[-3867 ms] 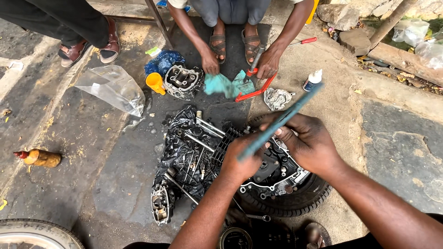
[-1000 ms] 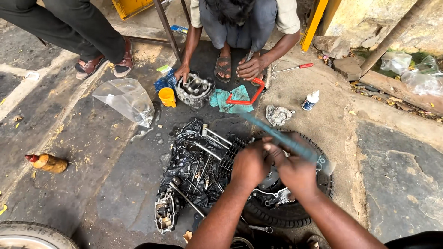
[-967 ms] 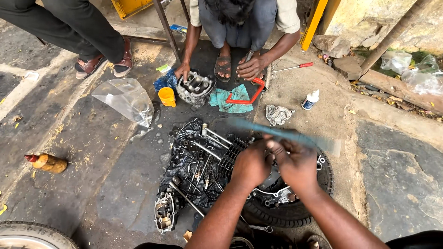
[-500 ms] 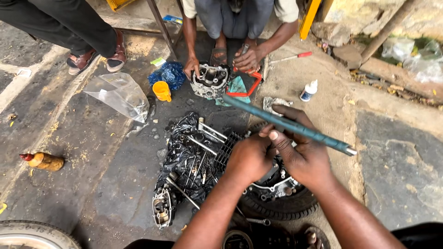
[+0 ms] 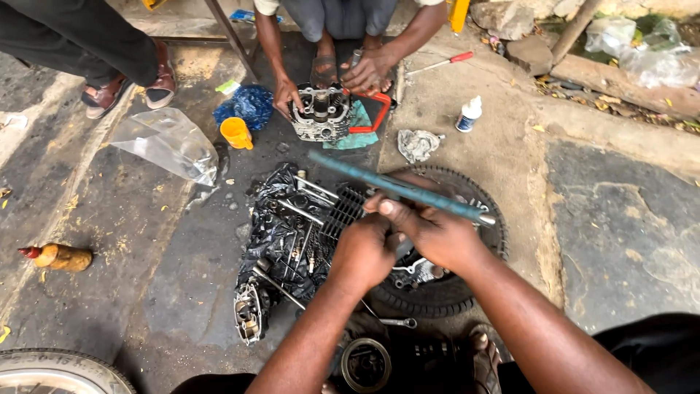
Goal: The person sits on the ground working on a disassembled motorcycle engine laid on the floor. They handle the clutch basket and small internal parts, fit components into the engine crankcase, and use a T-handle wrench and a hammer to work on the engine assembly while another worker services a cylinder head nearby.
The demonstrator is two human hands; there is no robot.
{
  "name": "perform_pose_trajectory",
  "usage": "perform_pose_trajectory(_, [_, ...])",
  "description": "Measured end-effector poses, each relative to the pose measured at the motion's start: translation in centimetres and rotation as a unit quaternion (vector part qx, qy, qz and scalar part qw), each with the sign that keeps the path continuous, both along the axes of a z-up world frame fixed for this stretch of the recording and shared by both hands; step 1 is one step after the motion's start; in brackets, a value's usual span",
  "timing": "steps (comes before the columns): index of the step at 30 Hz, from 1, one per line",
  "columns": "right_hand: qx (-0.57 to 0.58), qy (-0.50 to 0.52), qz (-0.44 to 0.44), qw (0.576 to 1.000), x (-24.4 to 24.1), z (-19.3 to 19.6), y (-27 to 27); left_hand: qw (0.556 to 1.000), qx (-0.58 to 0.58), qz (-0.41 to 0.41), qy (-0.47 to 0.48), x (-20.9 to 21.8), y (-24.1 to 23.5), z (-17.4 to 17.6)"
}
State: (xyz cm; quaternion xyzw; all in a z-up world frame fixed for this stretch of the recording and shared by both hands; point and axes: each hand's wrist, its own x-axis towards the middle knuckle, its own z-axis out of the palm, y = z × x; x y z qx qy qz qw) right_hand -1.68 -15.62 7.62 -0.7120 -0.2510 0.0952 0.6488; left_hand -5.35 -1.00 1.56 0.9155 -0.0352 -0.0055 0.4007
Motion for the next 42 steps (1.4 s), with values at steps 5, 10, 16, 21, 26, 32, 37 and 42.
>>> perform_pose_trajectory(5, [0.02,0.015,0.024,0.999,-0.6,-0.6,-0.4,0.999,0.012,0.013,0.037,-0.7,-0.4,1.2])
perform_pose_trajectory(10, [0.031,0.026,0.022,0.999,-0.9,-0.5,-0.7,0.999,0.032,0.021,0.026,-1.4,-0.5,1.8])
perform_pose_trajectory(16, [0.025,0.002,0.044,0.999,-1.1,-0.6,-1.1,0.998,0.039,0.005,-0.042,-1.6,-0.2,0.8])
perform_pose_trajectory(21, [0.037,-0.046,0.054,0.997,-1.2,-0.6,-1.3,0.999,0.046,-0.01,-0.01,-1.3,-0.3,0.3])
perform_pose_trajectory(26, [0.053,-0.047,-0.019,0.997,-1.2,-2.1,-1.2,0.997,0.045,0.003,-0.066,-1.5,-0.5,0.1])
perform_pose_trajectory(32, [0.084,0.007,-0.027,0.996,-0.2,-4.4,-1.4,0.997,0.072,0.023,-0.019,-1.8,-1.2,2.0])
perform_pose_trajectory(37, [0.134,0.074,0.048,0.987,-0.6,-3.4,-1.1,0.995,0.074,0.005,0.062,-1.2,-0.9,-0.5])
perform_pose_trajectory(42, [0.189,0.06,0.023,0.98,-0.6,-3.5,-1.0,0.995,0.097,0.005,0.037,-1.6,-0.9,1.4])
